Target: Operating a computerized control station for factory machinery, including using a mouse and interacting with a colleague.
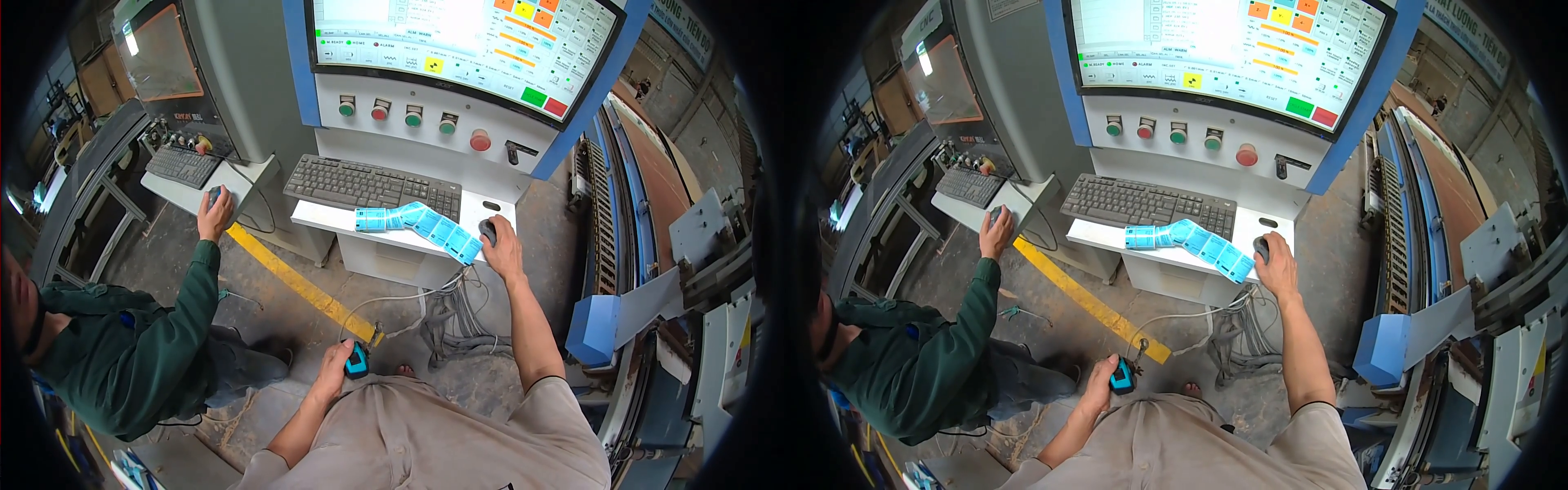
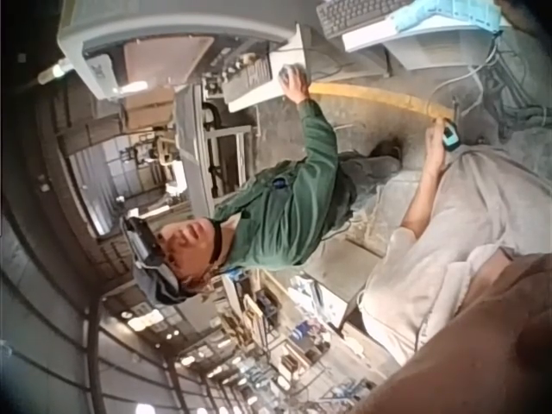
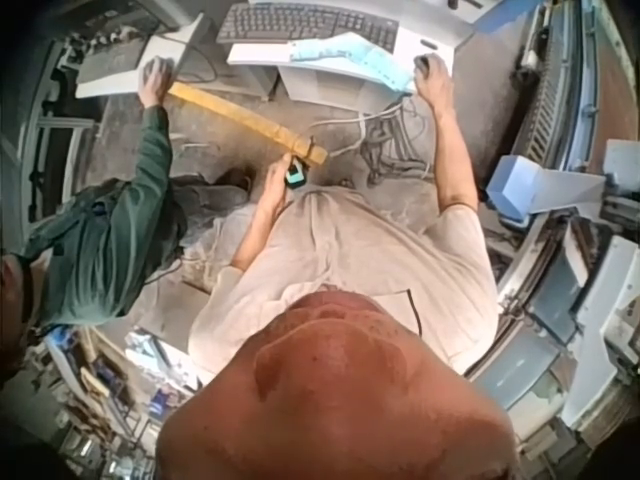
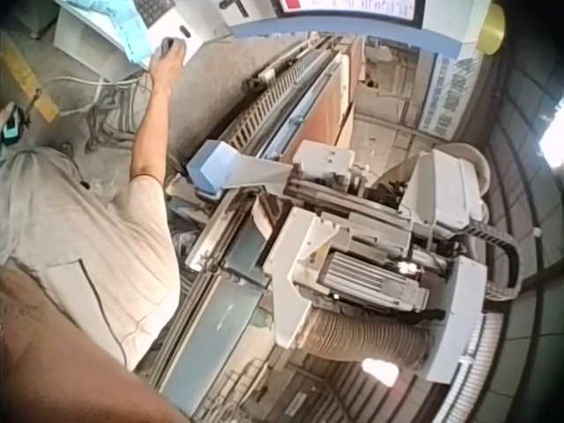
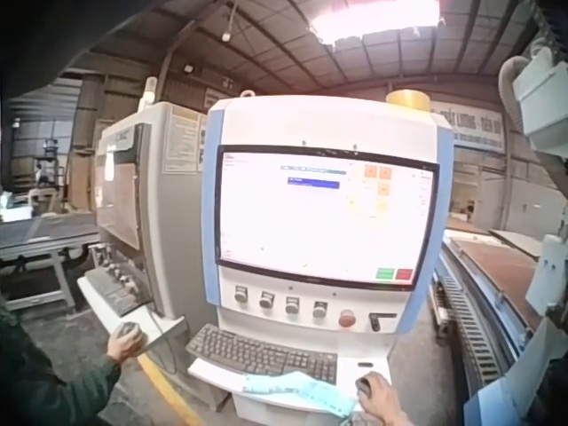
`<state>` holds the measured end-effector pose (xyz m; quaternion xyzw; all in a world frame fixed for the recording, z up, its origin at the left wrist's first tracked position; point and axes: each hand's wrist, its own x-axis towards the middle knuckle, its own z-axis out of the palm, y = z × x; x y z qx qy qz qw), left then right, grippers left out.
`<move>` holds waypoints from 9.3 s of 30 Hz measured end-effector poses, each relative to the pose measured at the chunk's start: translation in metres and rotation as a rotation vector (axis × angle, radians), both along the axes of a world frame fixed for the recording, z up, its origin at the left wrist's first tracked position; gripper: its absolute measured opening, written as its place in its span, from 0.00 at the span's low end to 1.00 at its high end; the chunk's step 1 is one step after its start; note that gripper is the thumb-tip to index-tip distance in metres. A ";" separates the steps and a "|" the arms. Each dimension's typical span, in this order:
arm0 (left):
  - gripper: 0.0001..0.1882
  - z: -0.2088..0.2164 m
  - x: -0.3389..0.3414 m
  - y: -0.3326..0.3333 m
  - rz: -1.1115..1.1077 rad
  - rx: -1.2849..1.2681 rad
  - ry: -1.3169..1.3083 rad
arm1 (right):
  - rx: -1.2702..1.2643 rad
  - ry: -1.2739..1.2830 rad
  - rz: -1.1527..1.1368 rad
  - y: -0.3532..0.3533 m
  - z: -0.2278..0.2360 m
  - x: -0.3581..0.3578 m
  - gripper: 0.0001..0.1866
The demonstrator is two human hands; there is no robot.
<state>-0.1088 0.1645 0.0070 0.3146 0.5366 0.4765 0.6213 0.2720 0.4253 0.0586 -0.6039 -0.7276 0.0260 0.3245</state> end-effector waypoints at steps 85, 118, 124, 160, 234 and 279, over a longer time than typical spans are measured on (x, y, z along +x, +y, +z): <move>0.23 -0.009 0.005 0.008 -0.028 0.014 -0.007 | -0.027 -0.043 0.016 0.004 -0.001 0.002 0.24; 0.26 -0.005 -0.002 0.001 0.005 0.014 0.039 | -0.043 -0.059 0.023 0.008 -0.003 -0.011 0.24; 0.26 -0.019 0.006 0.011 -0.025 0.010 0.056 | -0.007 -0.068 -0.017 0.001 -0.001 0.011 0.26; 0.24 -0.009 0.007 0.007 -0.011 0.028 -0.019 | 0.018 -0.014 0.013 0.005 -0.001 0.001 0.26; 0.25 0.003 0.008 0.006 -0.020 0.001 0.027 | -0.031 0.032 0.012 -0.001 0.002 0.003 0.27; 0.24 0.012 0.007 0.013 -0.081 0.009 0.045 | -0.001 -0.064 0.062 0.009 -0.005 0.004 0.24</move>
